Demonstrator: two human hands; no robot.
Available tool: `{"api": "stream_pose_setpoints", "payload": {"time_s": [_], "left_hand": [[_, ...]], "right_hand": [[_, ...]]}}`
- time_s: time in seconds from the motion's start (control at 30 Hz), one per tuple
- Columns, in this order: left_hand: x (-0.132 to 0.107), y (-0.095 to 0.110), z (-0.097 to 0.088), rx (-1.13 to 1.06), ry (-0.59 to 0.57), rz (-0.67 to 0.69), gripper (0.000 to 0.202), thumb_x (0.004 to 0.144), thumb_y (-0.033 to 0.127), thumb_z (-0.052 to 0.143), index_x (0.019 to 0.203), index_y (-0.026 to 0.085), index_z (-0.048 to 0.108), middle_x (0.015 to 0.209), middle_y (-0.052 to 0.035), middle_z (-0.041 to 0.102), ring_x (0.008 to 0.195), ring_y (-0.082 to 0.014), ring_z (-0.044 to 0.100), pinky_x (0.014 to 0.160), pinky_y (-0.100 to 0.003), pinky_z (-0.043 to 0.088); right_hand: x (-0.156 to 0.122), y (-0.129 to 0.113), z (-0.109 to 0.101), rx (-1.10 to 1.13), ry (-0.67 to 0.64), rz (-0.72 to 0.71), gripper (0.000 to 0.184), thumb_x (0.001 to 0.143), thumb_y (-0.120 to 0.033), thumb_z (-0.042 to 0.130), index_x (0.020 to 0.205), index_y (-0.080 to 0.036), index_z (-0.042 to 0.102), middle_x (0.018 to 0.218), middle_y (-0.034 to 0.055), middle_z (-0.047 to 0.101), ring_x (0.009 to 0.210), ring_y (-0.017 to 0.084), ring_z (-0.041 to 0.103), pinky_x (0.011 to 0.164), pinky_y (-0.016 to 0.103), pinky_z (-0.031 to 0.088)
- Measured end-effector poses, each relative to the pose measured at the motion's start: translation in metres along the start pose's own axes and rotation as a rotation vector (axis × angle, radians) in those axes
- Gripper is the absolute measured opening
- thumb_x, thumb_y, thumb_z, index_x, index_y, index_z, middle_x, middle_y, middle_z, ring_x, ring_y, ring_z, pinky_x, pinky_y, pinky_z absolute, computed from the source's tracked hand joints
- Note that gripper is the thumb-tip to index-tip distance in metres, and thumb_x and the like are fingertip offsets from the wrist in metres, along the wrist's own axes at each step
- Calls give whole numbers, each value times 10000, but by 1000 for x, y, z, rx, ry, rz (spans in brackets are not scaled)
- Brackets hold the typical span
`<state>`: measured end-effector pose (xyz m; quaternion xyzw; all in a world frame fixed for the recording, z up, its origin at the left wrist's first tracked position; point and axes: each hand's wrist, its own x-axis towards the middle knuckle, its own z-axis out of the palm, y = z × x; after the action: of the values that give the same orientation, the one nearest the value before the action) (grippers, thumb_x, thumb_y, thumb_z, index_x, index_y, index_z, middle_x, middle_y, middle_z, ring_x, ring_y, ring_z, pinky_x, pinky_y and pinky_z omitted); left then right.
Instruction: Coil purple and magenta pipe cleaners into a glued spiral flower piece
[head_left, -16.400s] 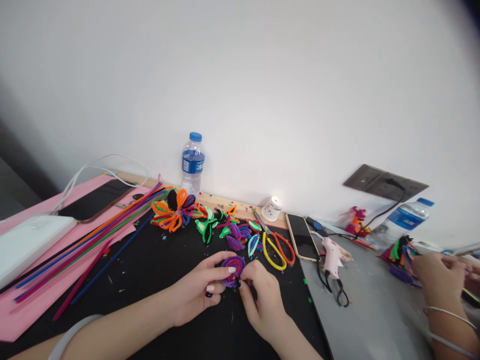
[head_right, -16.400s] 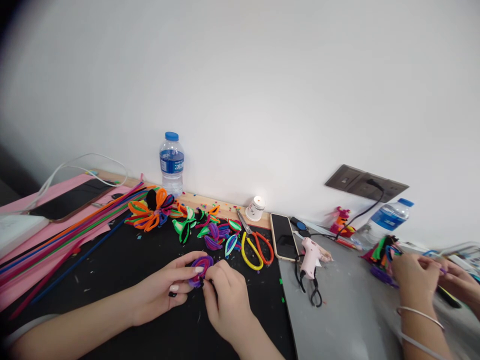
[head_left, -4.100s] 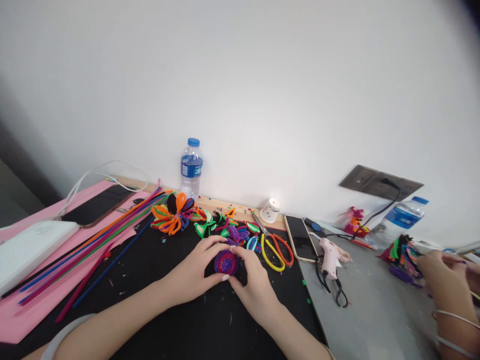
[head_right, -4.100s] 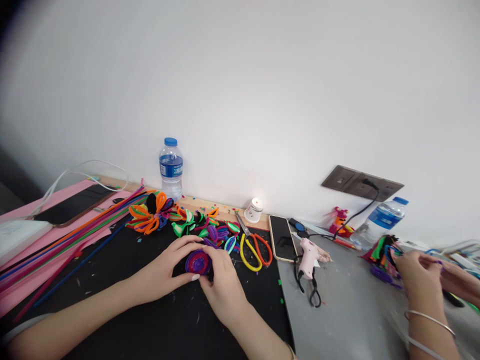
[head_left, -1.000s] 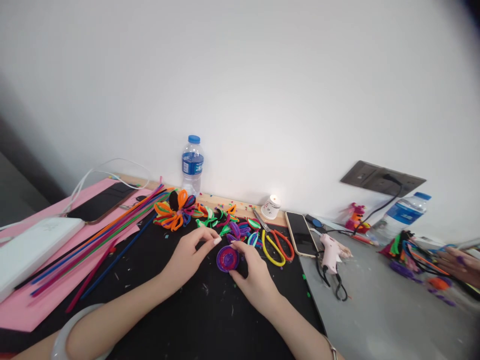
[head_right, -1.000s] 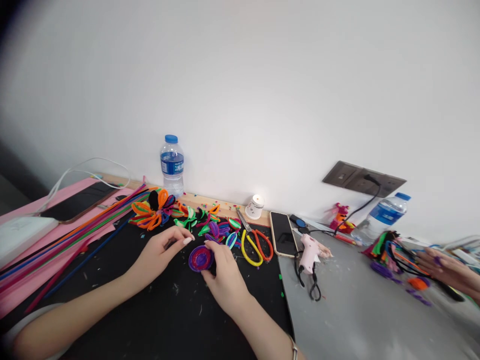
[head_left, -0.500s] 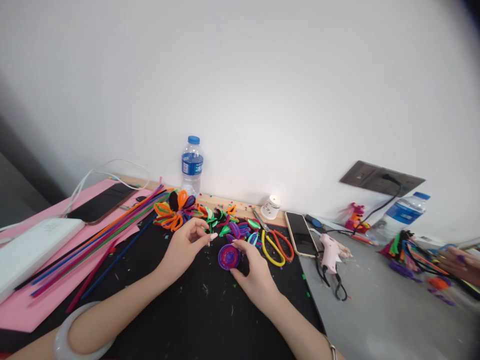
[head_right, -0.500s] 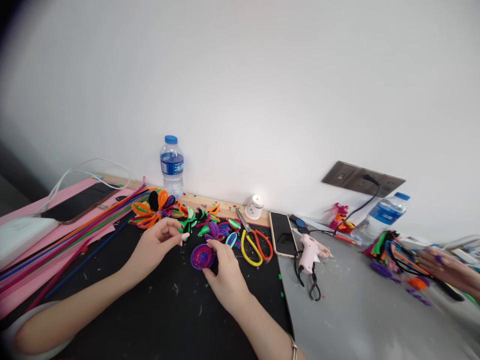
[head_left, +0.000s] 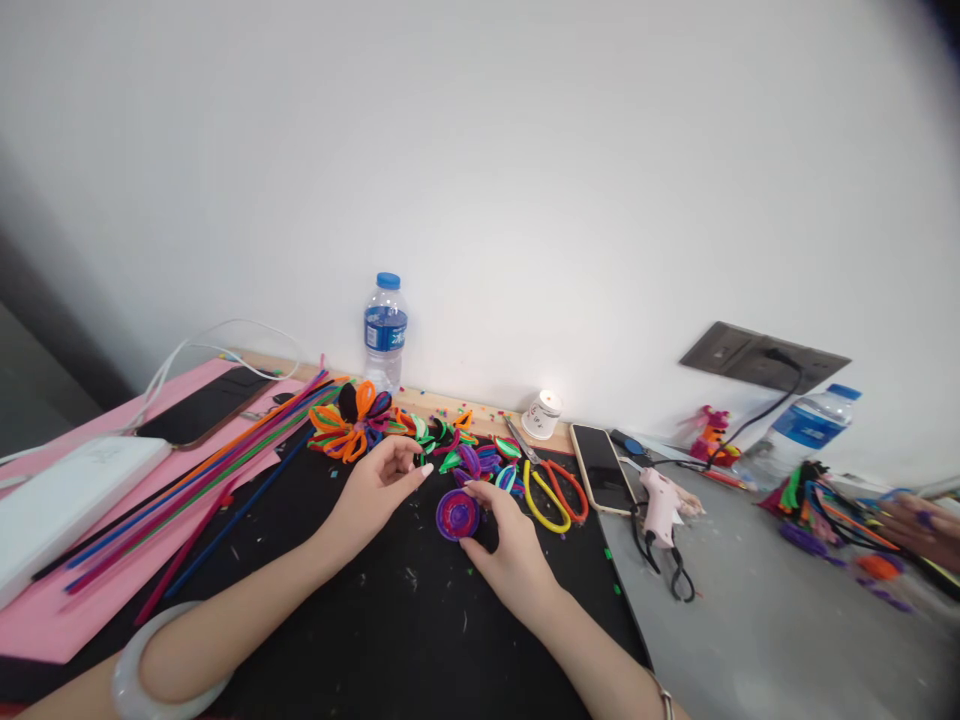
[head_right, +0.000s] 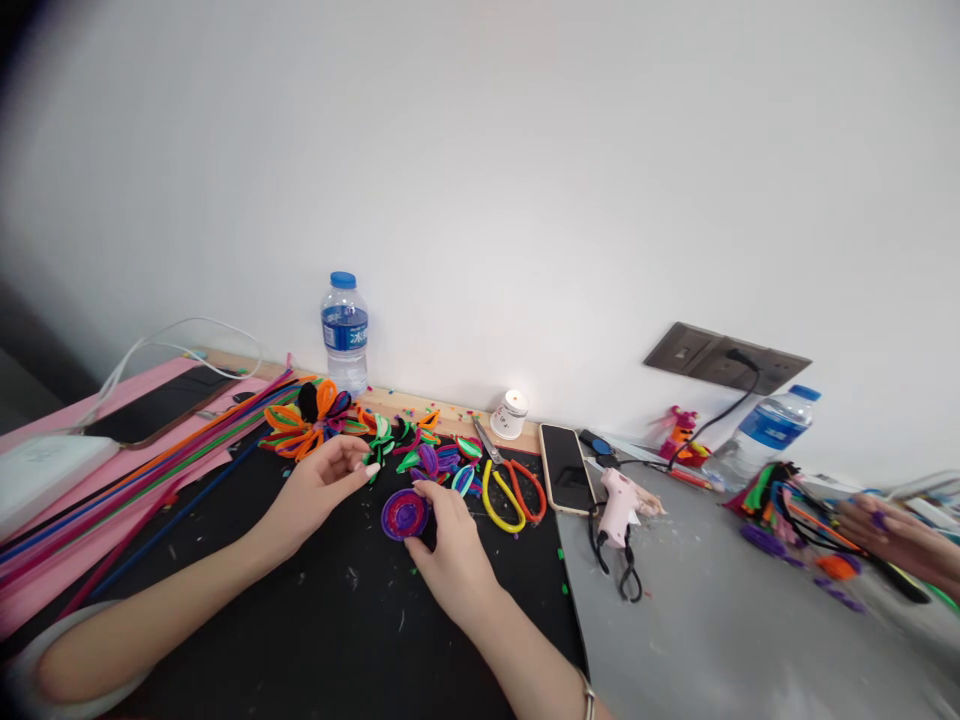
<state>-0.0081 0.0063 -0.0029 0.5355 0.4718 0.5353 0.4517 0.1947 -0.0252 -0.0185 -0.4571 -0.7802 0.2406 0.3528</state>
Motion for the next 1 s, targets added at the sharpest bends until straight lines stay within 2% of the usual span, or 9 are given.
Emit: {"api": "stream_pose_setpoints", "payload": {"time_s": [0.1, 0.2, 0.37, 0.63, 1.0], "left_hand": [[2, -5, 1, -21, -14, 26, 295, 661, 227, 687, 899, 194, 517, 776, 29, 503, 730, -132, 519, 674, -264, 436], [1, -7, 0, -3, -45, 38, 306, 673, 190, 661, 939, 200, 511, 816, 19, 519, 724, -126, 518, 678, -267, 442], [-1, -3, 0, 19, -67, 37, 275, 697, 190, 626, 940, 200, 499, 759, 33, 513, 705, -125, 529, 692, -275, 446], [0, 3, 0, 14, -41, 35, 255, 699, 222, 627, 903, 199, 477, 691, 63, 465, 640, -112, 513, 642, -257, 428], [0, -4, -2, -27, -44, 17, 376, 675, 218, 688, 986, 199, 477, 668, 64, 552, 634, -123, 555, 638, -259, 437]], "right_hand": [[0, 0, 0, -4, 1, 1, 568, 700, -53, 605, 1215, -249, 465, 1164, 57, 574, 1076, 207, 558, 945, 372, 453], [1, -1, 0, -9, 0, 4, 571, 695, -51, 607, 1213, -248, 466, 1159, 56, 577, 1068, 206, 561, 942, 372, 455], [2, -2, 1, -1, 0, 5, 557, 703, -58, 607, 1210, -241, 467, 1155, 56, 577, 1075, 201, 558, 946, 361, 453], [1, -1, 1, -3, 3, 2, 563, 700, -55, 601, 1211, -247, 465, 1154, 54, 579, 1067, 207, 559, 942, 376, 454], [2, -3, 0, -3, 0, 2, 552, 703, -56, 593, 1205, -246, 469, 1159, 62, 576, 1068, 219, 560, 935, 395, 459]]}}
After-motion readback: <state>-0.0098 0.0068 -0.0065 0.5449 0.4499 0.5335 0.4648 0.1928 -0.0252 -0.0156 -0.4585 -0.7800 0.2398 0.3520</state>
